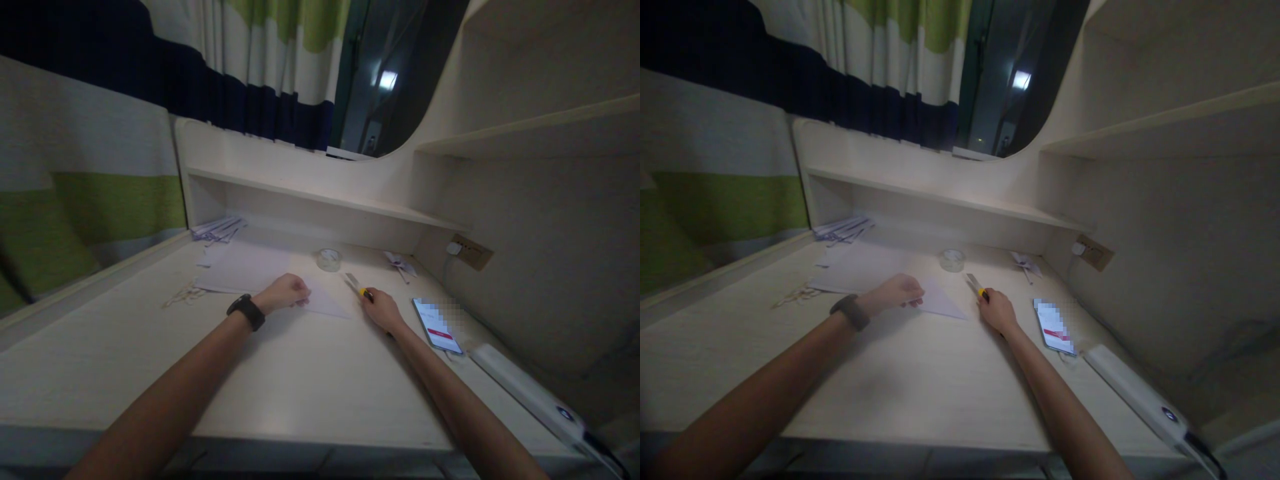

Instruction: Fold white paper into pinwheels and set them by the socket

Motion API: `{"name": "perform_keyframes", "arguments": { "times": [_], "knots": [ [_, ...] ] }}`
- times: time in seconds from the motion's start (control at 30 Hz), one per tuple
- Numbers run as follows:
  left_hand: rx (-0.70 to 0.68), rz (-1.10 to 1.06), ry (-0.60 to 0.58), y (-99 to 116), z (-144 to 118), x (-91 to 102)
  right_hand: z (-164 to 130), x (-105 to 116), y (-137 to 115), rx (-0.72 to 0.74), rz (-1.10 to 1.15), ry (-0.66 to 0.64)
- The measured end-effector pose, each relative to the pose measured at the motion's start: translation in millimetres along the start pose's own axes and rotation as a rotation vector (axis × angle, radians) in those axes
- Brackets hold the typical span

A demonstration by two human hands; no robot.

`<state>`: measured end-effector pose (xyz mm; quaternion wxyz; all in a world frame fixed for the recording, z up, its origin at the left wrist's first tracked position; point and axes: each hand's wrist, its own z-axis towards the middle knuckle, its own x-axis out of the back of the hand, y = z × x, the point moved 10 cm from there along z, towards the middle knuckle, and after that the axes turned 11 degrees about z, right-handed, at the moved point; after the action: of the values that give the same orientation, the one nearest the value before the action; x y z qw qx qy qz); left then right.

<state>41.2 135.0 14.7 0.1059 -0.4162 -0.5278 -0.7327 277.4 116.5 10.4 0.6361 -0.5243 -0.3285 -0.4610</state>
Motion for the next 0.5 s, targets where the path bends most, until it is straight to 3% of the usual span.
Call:
{"name": "perform_keyframes", "arguments": {
  "times": [0.2, 0.5],
  "knots": [
    [0.004, 0.437, 0.077, -13, 1, 12.6, -1, -4, -3, 0.035, -0.13, 0.052],
    [0.064, 0.754, 0.083, -19, -10, 16.3, -3, -12, -8, 0.151, -0.199, 0.034]
  ]
}}
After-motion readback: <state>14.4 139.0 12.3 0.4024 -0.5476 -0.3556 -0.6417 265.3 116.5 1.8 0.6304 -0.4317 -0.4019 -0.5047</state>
